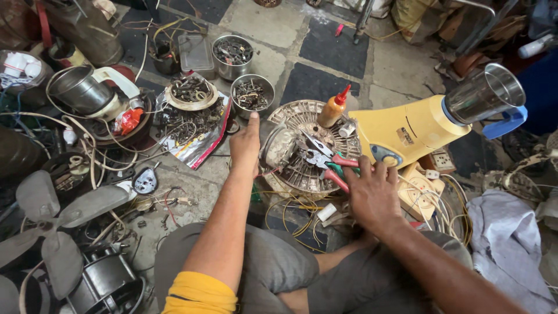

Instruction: The person repairs a fan motor while sitting on the floor. They use pliers to strip insulation from wires, manipulate the motor housing, and work with various internal electrical components.

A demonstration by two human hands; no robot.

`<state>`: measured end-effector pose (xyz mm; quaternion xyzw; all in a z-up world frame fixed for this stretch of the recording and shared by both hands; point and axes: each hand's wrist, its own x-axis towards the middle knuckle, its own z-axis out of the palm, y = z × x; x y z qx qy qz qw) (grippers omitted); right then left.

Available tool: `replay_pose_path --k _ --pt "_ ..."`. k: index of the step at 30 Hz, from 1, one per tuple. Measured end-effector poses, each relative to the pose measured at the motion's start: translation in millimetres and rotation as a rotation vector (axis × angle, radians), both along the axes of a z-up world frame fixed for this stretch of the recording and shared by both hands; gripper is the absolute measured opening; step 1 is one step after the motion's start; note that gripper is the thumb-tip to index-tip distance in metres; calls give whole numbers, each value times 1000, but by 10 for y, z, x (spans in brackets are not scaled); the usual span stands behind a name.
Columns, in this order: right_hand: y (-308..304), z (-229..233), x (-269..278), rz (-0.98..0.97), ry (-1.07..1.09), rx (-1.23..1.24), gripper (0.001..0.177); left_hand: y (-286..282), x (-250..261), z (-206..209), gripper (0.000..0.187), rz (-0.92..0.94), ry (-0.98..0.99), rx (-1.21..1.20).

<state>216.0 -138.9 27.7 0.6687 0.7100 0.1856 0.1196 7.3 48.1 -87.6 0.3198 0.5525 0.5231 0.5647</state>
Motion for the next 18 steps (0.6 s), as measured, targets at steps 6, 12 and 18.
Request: replay_pose_path --k 6,12,18 --pt "13 38 39 21 -45 -25 27 24 32 -61 58 8 -25 7" --pt "106 -73 155 -129 206 -327 56 14 22 -120 51 31 -19 75" --pt "217 -58 315 -116 482 -372 71 41 19 -117 50 31 -52 74"
